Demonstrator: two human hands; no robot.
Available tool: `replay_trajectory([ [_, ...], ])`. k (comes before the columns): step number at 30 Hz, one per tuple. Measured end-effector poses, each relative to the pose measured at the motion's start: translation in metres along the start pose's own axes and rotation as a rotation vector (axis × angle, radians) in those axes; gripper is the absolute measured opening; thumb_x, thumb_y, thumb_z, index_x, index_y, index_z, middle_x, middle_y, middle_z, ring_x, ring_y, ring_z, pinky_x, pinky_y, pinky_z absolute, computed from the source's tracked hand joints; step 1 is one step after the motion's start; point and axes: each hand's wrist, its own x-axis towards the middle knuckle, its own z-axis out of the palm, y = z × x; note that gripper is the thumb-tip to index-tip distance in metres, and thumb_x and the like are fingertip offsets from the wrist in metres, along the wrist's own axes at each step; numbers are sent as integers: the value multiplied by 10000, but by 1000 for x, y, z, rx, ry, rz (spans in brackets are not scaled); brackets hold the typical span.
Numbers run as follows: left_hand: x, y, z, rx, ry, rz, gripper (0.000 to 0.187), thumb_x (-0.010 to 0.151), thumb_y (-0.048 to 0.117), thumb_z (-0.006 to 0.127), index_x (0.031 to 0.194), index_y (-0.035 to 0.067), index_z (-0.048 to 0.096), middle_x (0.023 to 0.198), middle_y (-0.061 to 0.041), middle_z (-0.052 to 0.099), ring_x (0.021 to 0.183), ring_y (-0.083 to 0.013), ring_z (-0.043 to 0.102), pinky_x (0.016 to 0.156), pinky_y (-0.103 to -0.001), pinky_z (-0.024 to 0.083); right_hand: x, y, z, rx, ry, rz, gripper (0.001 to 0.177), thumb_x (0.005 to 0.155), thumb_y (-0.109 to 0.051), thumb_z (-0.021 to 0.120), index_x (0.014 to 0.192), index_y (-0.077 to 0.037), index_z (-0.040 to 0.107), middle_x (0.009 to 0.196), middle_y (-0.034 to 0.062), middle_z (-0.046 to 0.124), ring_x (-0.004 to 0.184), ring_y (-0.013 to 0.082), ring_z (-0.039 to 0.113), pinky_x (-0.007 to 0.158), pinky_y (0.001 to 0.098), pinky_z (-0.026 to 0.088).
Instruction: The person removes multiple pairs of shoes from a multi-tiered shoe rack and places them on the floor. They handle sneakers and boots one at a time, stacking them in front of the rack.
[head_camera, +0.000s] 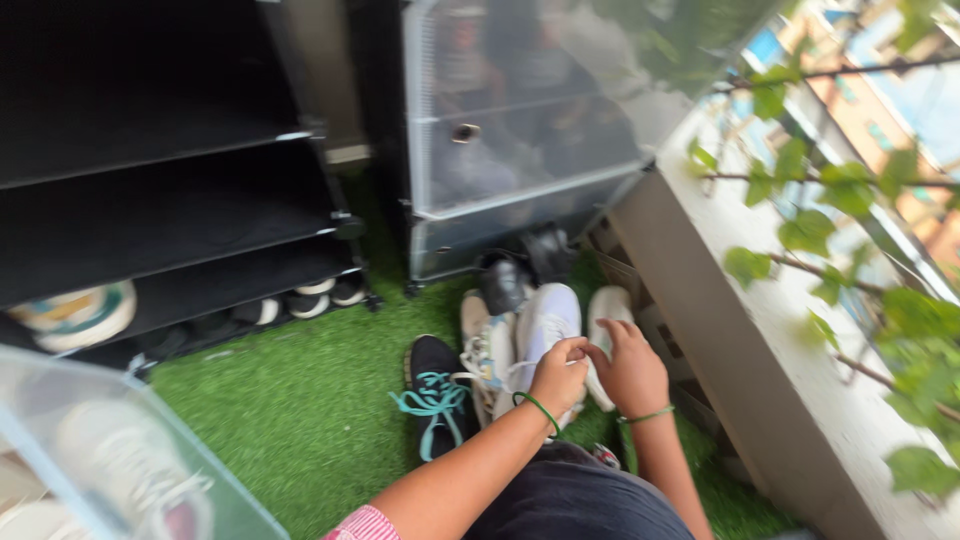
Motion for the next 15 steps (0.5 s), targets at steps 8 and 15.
replay_trajectory([
  [8,-37,111,-116,-189,221,-28,263,908,63,618,1167,72,667,942,-50,708,760,-118,637,633,-277,519,30,-131,-36,169,-183,-414,322,854,-249,704,1143,-108,701,1114,96,717,865,294,746,712,432,577],
  [15,-69,145,-247,-14,325,228,123,859,32,633,980,37,650,878,-53,734,791,-139,701,693,-284,577,44,-257,-51,122,-392,-793,299,836,-297,732,1057,-96,717,1058,105,730,859,328,724,721,444,575],
])
